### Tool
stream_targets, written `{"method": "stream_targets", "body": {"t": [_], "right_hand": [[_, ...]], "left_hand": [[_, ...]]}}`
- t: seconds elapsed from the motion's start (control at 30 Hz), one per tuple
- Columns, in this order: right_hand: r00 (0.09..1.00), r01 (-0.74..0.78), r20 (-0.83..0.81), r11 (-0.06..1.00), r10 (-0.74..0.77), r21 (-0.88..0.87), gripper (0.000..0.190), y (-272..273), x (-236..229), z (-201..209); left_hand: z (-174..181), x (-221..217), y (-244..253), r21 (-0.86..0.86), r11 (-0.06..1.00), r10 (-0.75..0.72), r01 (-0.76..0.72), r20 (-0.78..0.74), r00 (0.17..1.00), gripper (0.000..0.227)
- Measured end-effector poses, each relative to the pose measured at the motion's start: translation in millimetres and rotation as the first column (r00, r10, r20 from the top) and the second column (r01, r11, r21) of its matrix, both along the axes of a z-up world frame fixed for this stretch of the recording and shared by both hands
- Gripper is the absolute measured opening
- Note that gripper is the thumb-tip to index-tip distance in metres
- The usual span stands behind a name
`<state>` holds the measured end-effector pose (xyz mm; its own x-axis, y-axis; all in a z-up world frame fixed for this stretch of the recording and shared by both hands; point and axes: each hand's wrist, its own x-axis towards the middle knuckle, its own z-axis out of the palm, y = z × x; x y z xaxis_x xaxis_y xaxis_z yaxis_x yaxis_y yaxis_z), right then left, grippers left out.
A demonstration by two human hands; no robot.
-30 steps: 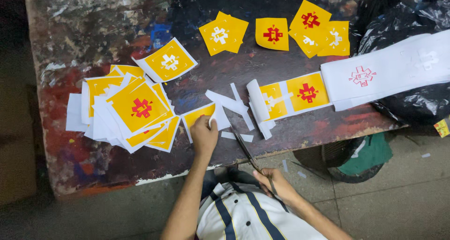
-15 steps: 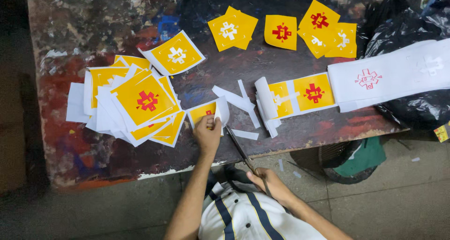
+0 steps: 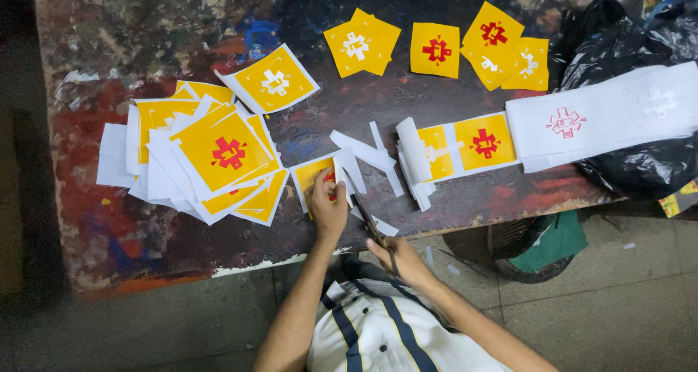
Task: The person uses scissors to trim the white borders from yellow square sheets printed with a red symbol. They cut each sheet individually and place the finished pieces into a growing pile on the table.
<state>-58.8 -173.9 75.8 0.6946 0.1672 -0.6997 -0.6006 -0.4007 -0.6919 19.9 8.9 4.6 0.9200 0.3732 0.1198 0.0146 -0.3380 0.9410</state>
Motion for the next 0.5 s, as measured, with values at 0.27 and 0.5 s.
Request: {"method": "stream_targets", "body": {"t": [0.27, 0.5], "right_hand": [[0.997, 0.019, 0.076, 0.995, -0.011, -0.102, 0.063, 31, 15, 6], [0.99, 0.07, 0.13, 0.992, -0.056, -0.104, 0.062, 37, 15, 0]], "left_hand": [[0, -1, 3, -0.043, 0.999, -0.004, 0.007, 0.073, 0.997, 0.044], [1, 0, 4, 0.007, 1.0, -0.016, 0.015, 0.076, 0.997, 0.047]]}}
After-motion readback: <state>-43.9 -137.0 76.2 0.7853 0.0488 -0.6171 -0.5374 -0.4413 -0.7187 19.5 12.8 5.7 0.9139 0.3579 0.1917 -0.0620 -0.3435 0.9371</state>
